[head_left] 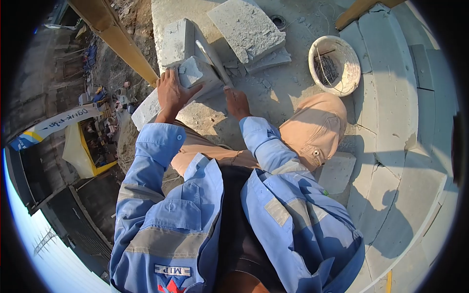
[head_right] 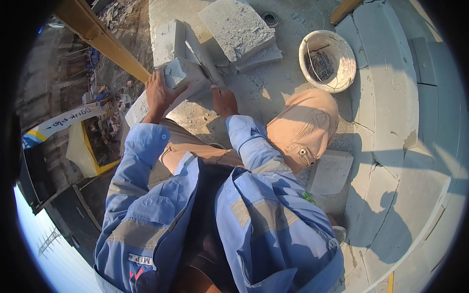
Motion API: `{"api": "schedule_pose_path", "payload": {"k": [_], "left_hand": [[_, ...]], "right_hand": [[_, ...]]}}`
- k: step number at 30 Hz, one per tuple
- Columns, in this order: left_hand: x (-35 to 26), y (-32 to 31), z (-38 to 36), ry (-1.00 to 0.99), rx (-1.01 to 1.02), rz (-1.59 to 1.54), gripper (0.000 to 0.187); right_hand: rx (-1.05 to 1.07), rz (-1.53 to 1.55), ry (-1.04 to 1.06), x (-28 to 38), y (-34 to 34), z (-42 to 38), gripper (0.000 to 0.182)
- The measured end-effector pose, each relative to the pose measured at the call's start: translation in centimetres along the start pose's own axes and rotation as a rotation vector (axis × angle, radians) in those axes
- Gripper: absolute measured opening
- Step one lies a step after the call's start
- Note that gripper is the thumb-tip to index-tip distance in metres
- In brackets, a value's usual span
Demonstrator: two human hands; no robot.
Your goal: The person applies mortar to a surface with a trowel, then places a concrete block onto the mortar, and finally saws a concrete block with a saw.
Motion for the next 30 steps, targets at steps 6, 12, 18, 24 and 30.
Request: {"api": "schedule_pose_path", "payload": {"k": [6,12,18,24,30], "left_hand": [[0.0,0.1,0.3,0.027,0.037,-0.008,0.091],[0.1,0.0,0.4,0.026,0.04,0.011,0.09],[0.0,0.2,0.1,0.003,-0.003,-0.011,0.094],[-0.1,0.8,0.0,0.027,0.057,-0.039,0.094],[-0.2,0.5,0.0,0.044,0.044,-0.016,0.093]], "right_hand": [[-0.153,0.034,0.238,0.3,-0.6,0.3,0.058],[-0.063,0.005,0.101,0.3,0.0,-0.1,0.057],[0.015,-0.049,-0.096,-1.7,0.3,0.6,0.056],[-0.064,0.072,0.124,-0.9,-0.6,0.1,0.05],[-0.037,0.051,0.062,-0.6,-0.4,0.0,0.05]]}}
Point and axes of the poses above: each hand's wrist, its own z-axis towards the middle knuckle, its own y-axis out of the back of the hand, x = y × z, the point moved 2 cm from there along z, towards the middle knuckle, and after that the axes turned 13 degrees about x, right-handed, at the moved point
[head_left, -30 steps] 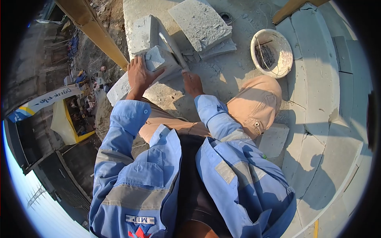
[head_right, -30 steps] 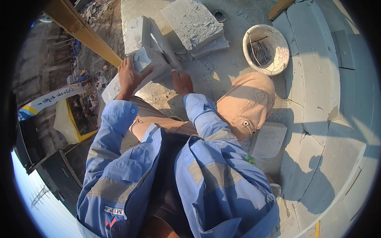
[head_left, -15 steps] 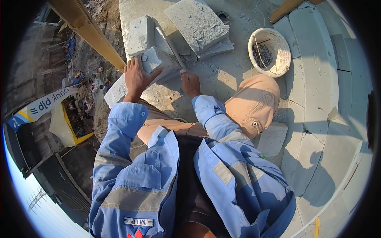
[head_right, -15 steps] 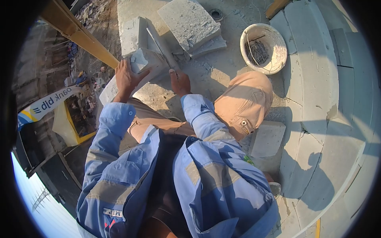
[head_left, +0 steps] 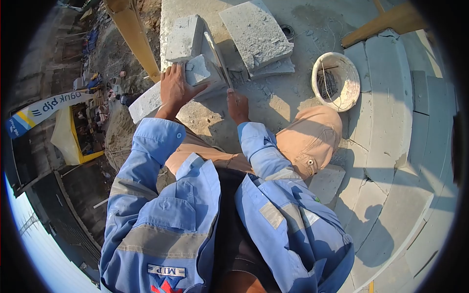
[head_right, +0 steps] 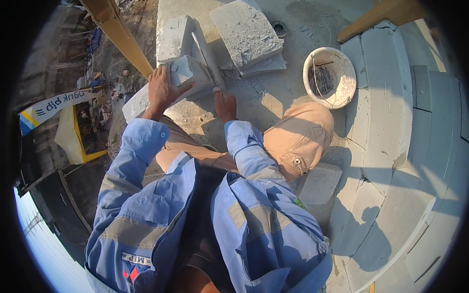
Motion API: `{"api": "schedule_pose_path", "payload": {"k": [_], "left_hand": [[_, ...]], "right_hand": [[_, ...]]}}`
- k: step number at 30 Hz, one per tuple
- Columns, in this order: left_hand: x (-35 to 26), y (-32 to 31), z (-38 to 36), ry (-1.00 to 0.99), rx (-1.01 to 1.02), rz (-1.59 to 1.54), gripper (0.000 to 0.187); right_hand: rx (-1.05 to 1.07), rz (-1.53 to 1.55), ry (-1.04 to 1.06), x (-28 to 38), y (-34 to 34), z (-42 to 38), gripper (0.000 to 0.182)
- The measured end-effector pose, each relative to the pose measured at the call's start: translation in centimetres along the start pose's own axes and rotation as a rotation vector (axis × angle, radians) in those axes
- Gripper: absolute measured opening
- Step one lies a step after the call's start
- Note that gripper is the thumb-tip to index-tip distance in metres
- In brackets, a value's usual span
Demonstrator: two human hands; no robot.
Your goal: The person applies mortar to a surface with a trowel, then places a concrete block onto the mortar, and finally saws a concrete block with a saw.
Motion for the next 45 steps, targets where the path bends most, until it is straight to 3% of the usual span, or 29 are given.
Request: {"api": "schedule_pose_path", "payload": {"k": [3,7,10,12,13,16,18,21,25,31,34,36,42,43,45], "left_hand": [[0.2,0.0,-0.3,-0.014,0.001,-0.022,0.093],[0.0,0.1,0.3,0.033,0.06,0.045,0.095],[0.3,-0.2,0.2,0.001,0.024,-0.005,0.097],[0.1,-0.2,0.1,-0.014,-0.007,-0.001,0.097],[0.1,0.0,0.1,-0.027,-0.036,0.007,0.098],[-0.1,0.3,0.2,-0.032,-0.03,0.004,0.098],[-0.1,0.3,0.3,0.022,0.048,0.003,0.097],[-0.1,0.4,0.5,0.022,0.058,-0.015,0.097],[0.2,-0.2,0.3,-0.026,-0.018,-0.014,0.098],[0.5,-0.5,0.4,0.01,0.002,0.036,0.1],[0.5,-0.6,0.0,0.009,0.026,0.021,0.1],[0.3,-0.2,0.0,-0.001,0.04,0.005,0.1],[-0.1,0.1,0.2,-0.022,-0.006,0.014,0.088],[-0.2,0.2,0.2,-0.023,-0.002,-0.029,0.087],[-0.1,-0.1,-0.2,-0.035,-0.006,-0.023,0.087]], "right_hand": [[-0.052,-0.22,0.039,-0.8,0.0,0.2,0.052],[-0.006,-0.168,-0.046,-1.2,0.4,0.6,0.053],[-0.037,-0.035,0.112,-1.8,-0.2,0.2,0.055],[-0.033,-0.032,-0.144,-2.5,0.1,0.9,0.056],[-0.037,-0.026,-0.141,-2.4,0.2,1.0,0.056],[0.035,-0.082,-0.108,-1.9,0.4,0.7,0.057],[-0.07,0.017,0.106,-1.2,-0.1,1.0,0.057],[0.028,-0.089,-0.047,-1.2,0.7,1.5,0.057],[0.065,-0.057,-0.011,1.5,0.5,0.8,0.055],[0.01,0.059,0.308,6.2,0.6,-0.9,0.058],[0.011,0.004,0.199,3.1,0.5,-0.8,0.058],[0.108,-0.172,-0.049,2.1,1.5,-0.1,0.054],[0.014,-0.006,0.287,6.2,0.6,-1.2,0.059],[0.016,-0.006,0.276,3.9,0.5,-1.0,0.059],[0.053,-0.201,-0.092,-1.0,0.4,0.4,0.058]]}}
Point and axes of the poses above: each hand's wrist, its own z-axis towards the middle knuckle, its own y-axis out of the back of the hand, x = y × z, the point moved 2 cm from there along z, towards the middle knuckle, and after that the axes turned 13 degrees about x, right-handed, at the moved point
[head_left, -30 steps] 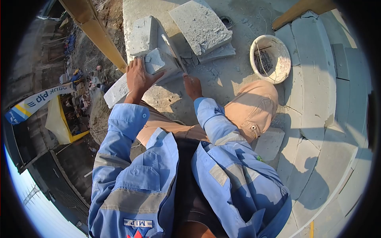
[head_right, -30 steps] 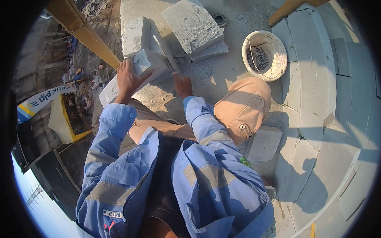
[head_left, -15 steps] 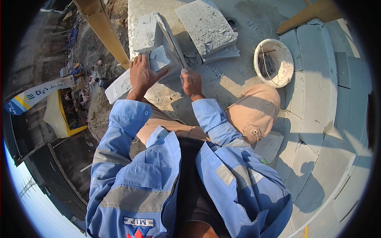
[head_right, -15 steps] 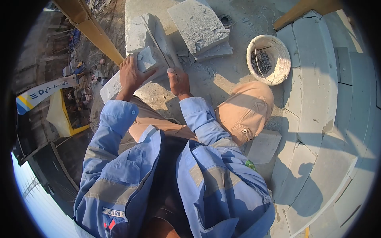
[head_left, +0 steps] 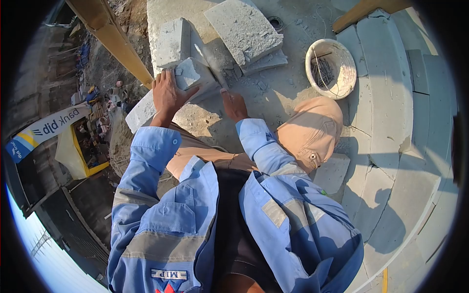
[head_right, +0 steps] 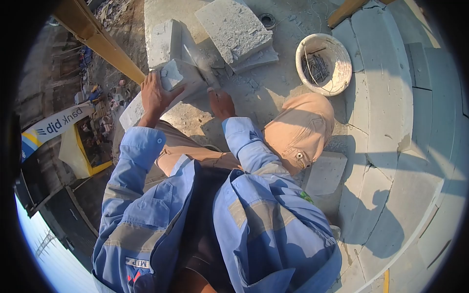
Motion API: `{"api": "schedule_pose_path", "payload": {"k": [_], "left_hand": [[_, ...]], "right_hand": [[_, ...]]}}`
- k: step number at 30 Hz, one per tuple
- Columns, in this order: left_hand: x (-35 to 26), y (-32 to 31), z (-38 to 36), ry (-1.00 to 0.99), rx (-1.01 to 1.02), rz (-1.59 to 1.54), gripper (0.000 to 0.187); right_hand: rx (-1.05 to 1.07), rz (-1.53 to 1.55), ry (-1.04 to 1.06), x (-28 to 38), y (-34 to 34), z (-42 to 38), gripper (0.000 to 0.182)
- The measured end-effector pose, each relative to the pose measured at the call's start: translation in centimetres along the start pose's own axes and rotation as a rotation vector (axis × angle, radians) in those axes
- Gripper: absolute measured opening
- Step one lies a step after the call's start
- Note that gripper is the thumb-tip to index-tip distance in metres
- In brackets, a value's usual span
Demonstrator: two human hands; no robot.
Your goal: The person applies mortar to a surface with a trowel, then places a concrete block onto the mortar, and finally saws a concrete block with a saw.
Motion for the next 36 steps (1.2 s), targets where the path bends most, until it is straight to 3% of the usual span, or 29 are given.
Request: {"api": "schedule_pose_path", "payload": {"k": [2,3,5,7,8,10,14,16,20,23,25,27,28,36], "left_hand": [[0.9,-0.8,0.5,-0.005,-0.07,0.087,0.094],[0.7,-0.1,0.6,0.007,0.034,0.042,0.098],[0.4,-0.2,0.6,0.043,0.042,0.031,0.096],[0.3,0.4,1.0,0.059,0.085,0.025,0.096],[0.1,0.5,0.5,0.061,0.125,0.018,0.096],[0.1,0.3,0.6,0.037,0.034,0.019,0.095],[0.5,0.4,0.8,0.033,0.01,0.006,0.094],[0.5,0.3,0.3,0.036,0.038,-0.003,0.093],[0.3,0.5,0.1,0.048,0.026,-0.029,0.093],[0.2,1.0,-0.1,0.041,0.024,-0.043,0.095],[0.3,1.1,0.0,0.073,0.047,-0.043,0.094],[0.3,1.1,-0.2,0.04,0.055,-0.052,0.09],[0.3,0.9,-0.2,0.048,0.046,-0.064,0.09],[0.6,0.6,-0.1,0.054,0.067,-0.07,0.091]], "right_hand": [[0.011,0.068,0.037,1.0,0.2,-0.9,0.057],[0.024,0.123,0.056,1.7,0.7,-0.8,0.057],[0.069,0.162,0.04,2.2,0.4,-1.4,0.057],[-0.022,0.061,0.357,2.4,0.2,-1.1,0.057],[-0.009,0.064,0.349,1.9,0.1,-2.0,0.057],[0.076,0.019,-0.08,0.6,0.8,-0.5,0.055],[0.024,0.091,0.102,2.1,0.8,-0.5,0.052],[0.026,0.149,0.357,5.6,1.6,-1.1,0.05],[0.09,0.448,0.274,10.6,3.3,-3.4,0.049],[0.086,0.508,0.26,11.5,3.4,-3.7,0.048],[0.106,0.447,0.224,10.2,2.8,-3.0,0.05],[-0.053,0.077,0.386,8.5,1.5,-2.9,0.054],[-0.008,0.064,0.304,8.0,1.4,-2.9,0.056],[-0.098,-0.008,0.392,8.7,1.3,-4.0,0.051]]}}
Point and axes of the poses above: each hand's wrist, its own z-axis towards the middle knuckle, its own y-axis out of the back of the hand, x = y × z, the point moved 2 cm from there along z, towards the middle knuckle, and after that the axes turned 13 degrees about x, right-handed, at the moved point
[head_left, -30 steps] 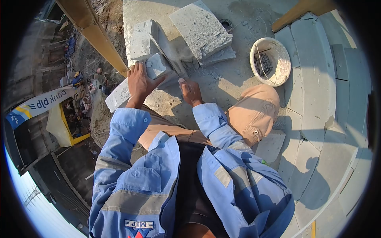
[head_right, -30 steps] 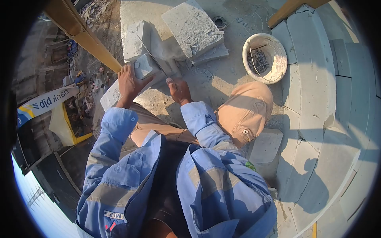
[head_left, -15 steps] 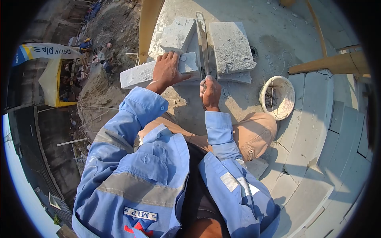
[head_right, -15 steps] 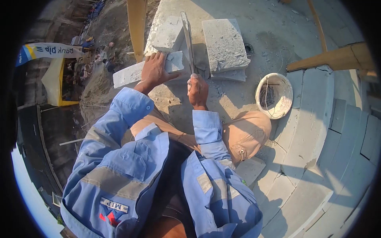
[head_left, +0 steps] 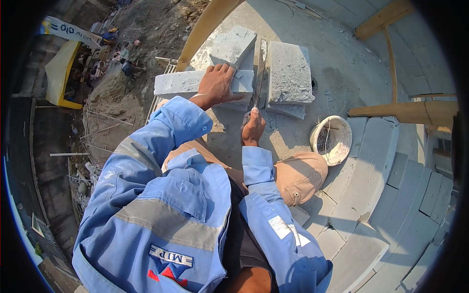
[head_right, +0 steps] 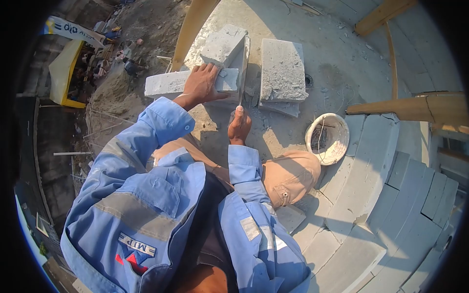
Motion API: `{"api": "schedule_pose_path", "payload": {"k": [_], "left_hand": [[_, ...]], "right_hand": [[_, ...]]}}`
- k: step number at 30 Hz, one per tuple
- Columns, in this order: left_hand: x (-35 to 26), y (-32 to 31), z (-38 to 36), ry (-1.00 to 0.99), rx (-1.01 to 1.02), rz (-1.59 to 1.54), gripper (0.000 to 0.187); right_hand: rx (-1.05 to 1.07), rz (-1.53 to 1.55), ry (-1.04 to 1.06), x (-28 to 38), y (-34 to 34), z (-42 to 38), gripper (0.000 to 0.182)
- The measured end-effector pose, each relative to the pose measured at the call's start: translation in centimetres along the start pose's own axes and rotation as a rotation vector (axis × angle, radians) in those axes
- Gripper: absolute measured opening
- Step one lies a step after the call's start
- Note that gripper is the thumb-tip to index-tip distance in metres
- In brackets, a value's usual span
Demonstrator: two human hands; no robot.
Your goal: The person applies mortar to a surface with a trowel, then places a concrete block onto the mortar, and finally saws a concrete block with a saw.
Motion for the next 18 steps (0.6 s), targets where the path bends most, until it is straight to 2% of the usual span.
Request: {"api": "schedule_pose_path", "payload": {"k": [2,3,5,6,8,10,12,16,18], "left_hand": [[0.2,-0.1,-0.1,0.005,0.019,0.016,0.091],[0.1,-0.2,0.0,0.001,0.023,0.037,0.091],[-0.1,0.0,-0.1,-0.024,0.044,0.054,0.092],[-0.2,-0.2,-0.4,-0.01,0.02,0.046,0.091],[0.1,-0.4,0.1,-0.031,-0.106,0.026,0.091],[-0.2,-0.2,-0.2,-0.035,-0.025,0.015,0.091],[-0.3,0.1,0.2,-0.016,-0.006,-0.003,0.091],[-0.6,0.2,0.2,-0.023,-0.074,0.079,0.089],[-0.2,-0.6,-0.3,-0.038,-0.037,0.086,0.09]], "right_hand": [[-0.094,-0.138,0.179,-4.3,-1.4,0.2,0.05],[-0.106,-0.137,0.167,-5.1,-1.0,-0.4,0.05],[0.127,0.128,-0.396,-7.4,-0.2,-0.2,0.053],[0.149,0.174,-0.427,-8.6,0.0,-0.9,0.056],[0.065,0.195,-0.376,-7.3,-0.8,1.4,0.056],[0.005,0.216,-0.419,-5.1,-0.6,-0.8,0.056],[0.019,0.14,0.035,1.2,1.0,1.0,0.057],[-0.017,0.042,0.052,-2.1,-0.1,1.8,0.057],[0.1,0.095,-0.102,-1.5,0.6,0.8,0.057]]}}
Point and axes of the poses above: each hand's wrist, its own z-axis towards the middle knuckle, its own y-axis out of the back of the hand, x = y × z, the point moved 2 cm from there along z, towards the middle knuckle, and after that the axes turned 13 degrees about x, right-handed, at the moved point
